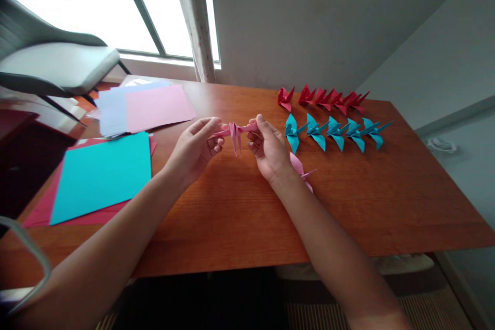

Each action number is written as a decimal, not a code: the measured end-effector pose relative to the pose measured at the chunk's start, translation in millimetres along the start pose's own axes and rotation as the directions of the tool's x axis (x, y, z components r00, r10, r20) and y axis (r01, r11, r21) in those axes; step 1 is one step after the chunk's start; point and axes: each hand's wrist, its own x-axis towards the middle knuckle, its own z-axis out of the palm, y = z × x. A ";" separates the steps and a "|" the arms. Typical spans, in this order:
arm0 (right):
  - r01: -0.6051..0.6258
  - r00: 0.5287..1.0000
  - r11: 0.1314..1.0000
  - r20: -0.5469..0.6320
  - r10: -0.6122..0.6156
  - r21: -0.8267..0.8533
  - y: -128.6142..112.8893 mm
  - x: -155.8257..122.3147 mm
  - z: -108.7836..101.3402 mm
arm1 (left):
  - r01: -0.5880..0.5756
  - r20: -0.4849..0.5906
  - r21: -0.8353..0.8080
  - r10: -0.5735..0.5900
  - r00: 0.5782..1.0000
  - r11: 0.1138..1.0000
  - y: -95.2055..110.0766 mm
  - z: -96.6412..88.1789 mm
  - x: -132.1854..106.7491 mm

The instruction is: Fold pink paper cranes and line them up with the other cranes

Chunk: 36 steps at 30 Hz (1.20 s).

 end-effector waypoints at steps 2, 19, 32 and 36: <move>-0.003 1.000 1.000 -0.003 0.003 0.009 -0.3 1.9 -0.7 | -0.051 0.005 0.093 0.051 0.999 0.994 0.0 0.3 -1.6; -0.085 0.994 0.996 0.064 0.083 0.029 -5.6 1.9 -0.5 | 0.084 0.052 -0.068 -0.080 0.995 0.994 3.1 -8.2 4.7; -0.091 0.985 0.996 0.149 0.088 0.014 -11.3 -6.4 5.0 | -0.127 -0.138 0.259 0.167 0.976 0.957 2.7 -9.7 5.2; -0.016 0.991 1.000 0.131 0.017 -0.010 -8.6 -7.0 4.6 | -0.388 -0.072 0.526 0.494 0.866 0.757 2.8 -10.8 5.2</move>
